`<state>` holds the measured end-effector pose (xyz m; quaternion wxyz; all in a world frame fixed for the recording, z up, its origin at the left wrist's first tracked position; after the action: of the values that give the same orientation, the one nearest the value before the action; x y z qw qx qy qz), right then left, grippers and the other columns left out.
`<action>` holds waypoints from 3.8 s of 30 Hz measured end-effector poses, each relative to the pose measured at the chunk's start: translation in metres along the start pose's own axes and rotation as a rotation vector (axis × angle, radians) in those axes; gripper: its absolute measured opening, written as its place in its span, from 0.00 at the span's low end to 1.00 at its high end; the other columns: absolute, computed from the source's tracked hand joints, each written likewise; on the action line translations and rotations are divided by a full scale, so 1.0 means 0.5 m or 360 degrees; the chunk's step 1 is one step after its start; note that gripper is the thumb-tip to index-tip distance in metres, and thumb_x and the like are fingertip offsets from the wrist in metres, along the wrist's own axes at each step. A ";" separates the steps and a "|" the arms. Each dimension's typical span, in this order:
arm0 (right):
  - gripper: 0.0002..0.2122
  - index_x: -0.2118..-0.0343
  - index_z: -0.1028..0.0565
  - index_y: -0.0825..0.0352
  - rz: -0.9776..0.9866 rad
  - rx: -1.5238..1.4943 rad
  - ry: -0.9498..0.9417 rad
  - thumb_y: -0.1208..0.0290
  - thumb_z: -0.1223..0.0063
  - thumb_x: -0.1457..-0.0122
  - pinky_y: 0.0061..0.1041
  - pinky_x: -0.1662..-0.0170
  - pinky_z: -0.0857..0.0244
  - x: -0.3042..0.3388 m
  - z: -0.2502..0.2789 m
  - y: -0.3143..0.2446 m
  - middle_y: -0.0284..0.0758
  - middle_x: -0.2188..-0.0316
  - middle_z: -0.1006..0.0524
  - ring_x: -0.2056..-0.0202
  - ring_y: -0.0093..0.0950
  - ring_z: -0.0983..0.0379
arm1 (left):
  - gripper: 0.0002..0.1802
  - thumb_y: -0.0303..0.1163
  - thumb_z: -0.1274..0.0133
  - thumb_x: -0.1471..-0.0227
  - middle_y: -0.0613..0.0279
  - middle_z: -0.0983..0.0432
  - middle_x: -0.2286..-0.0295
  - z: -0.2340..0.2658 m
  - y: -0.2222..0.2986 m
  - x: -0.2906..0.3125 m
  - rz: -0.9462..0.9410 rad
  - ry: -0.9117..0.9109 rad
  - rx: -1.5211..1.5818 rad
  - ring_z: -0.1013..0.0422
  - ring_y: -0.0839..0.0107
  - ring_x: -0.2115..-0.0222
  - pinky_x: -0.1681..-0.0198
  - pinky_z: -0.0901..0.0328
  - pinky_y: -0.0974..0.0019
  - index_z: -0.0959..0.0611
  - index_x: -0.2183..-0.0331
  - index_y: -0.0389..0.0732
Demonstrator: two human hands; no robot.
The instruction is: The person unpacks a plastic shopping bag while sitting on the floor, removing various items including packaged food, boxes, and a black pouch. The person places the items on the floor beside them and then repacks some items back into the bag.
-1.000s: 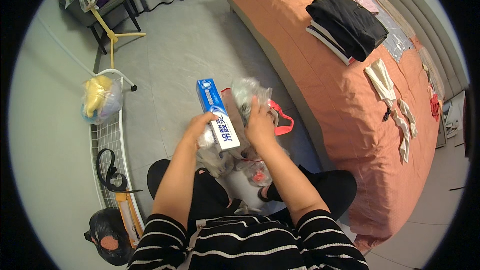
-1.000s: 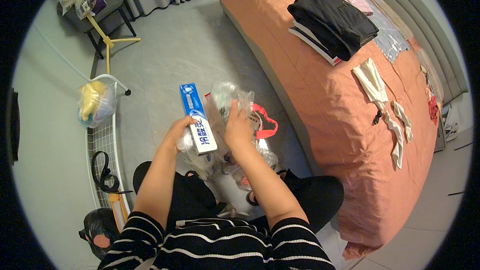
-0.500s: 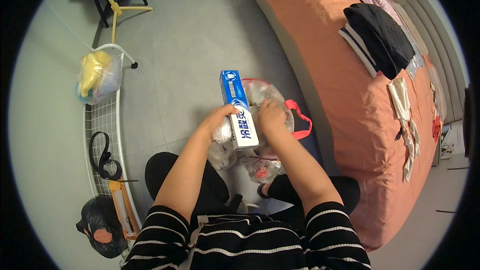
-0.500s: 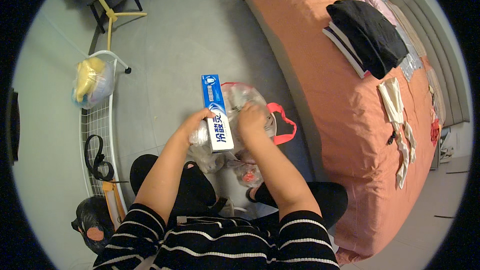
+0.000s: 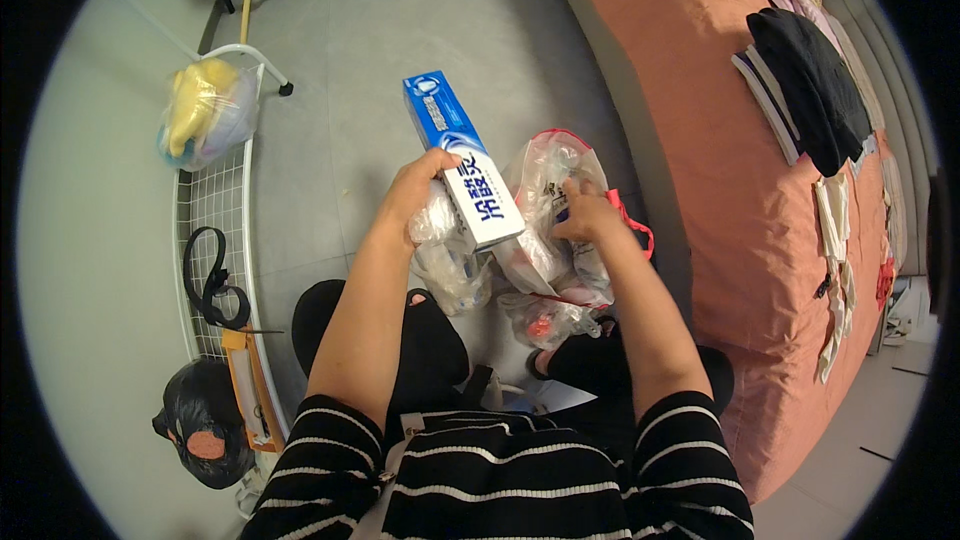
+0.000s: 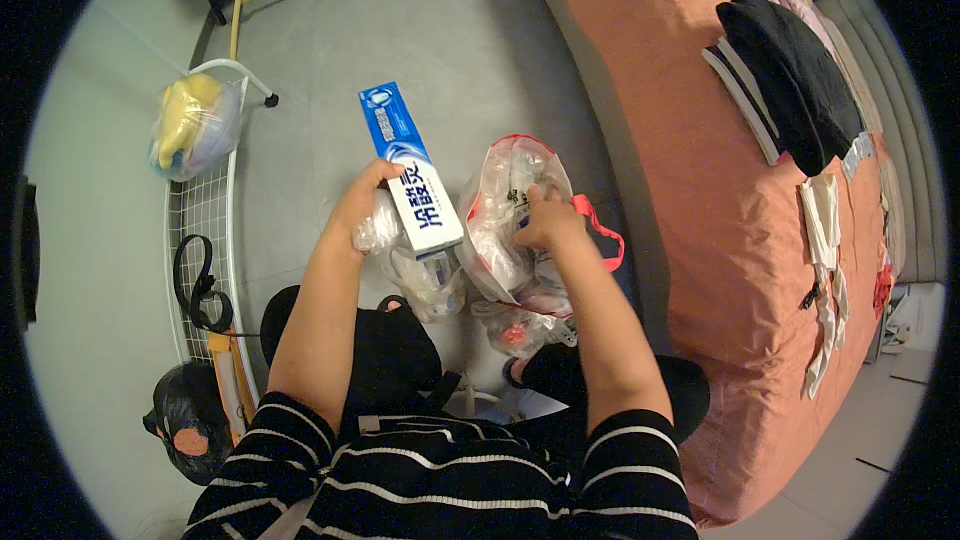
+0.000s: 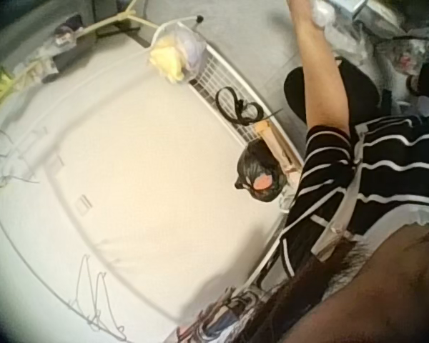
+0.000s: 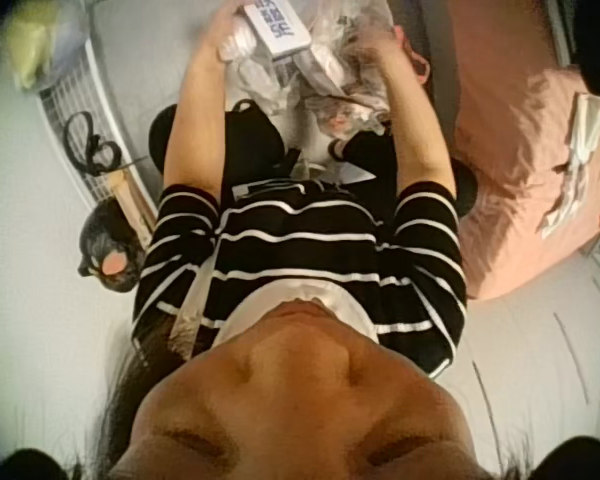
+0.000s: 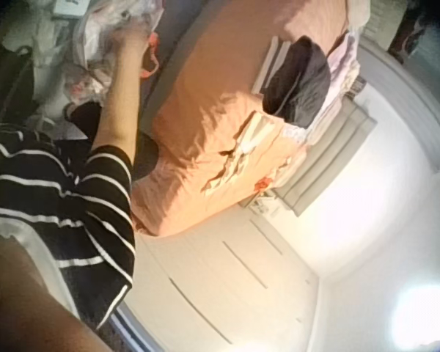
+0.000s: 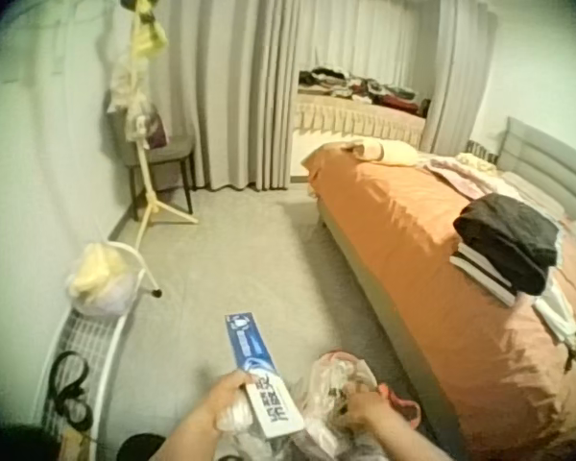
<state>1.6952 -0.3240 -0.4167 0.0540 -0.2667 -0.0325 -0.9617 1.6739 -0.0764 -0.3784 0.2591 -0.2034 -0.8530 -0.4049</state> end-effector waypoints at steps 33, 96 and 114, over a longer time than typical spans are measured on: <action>0.24 0.66 0.28 0.72 0.0364 -0.1430 0.0650 0.59 0.35 0.61 0.35 0.62 0.33 0.207 0.059 -0.178 0.47 0.71 0.27 0.69 0.43 0.28 | 0.25 0.38 0.51 0.54 0.38 0.26 0.64 0.063 0.123 0.056 -0.0785 -0.0014 0.0472 0.24 0.60 0.70 0.66 0.26 0.61 0.30 0.57 0.29; 0.34 0.41 0.41 0.58 0.0039 -0.0484 0.0468 0.67 0.44 0.54 0.37 0.60 0.31 0.228 0.047 -0.058 0.48 0.61 0.31 0.62 0.42 0.27 | 0.17 0.37 0.57 0.57 0.43 0.24 0.72 -0.031 -0.219 -0.027 -0.0307 -0.0265 -0.2271 0.27 0.49 0.70 0.62 0.33 0.53 0.17 0.75 0.36; 0.34 0.43 0.37 0.49 0.0455 -0.0527 0.0203 0.60 0.45 0.59 0.34 0.56 0.33 0.156 0.082 0.002 0.44 0.62 0.23 0.61 0.39 0.26 | 0.12 0.34 0.46 0.63 0.53 0.23 0.83 -0.037 -0.266 -0.018 -0.0006 -0.0212 -0.2165 0.25 0.62 0.79 0.72 0.32 0.64 0.19 0.84 0.34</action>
<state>1.6499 -0.3278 -0.3415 0.1472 -0.2125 0.1676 -0.9514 1.6120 -0.1707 -0.4514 0.0198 -0.3439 -0.4234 -0.8379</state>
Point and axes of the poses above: each hand's wrist, its own x-axis away from the middle knuckle, its own z-axis out of the back of the hand, y = z × x, the point moved 4 cm from there along -x, towards the middle knuckle
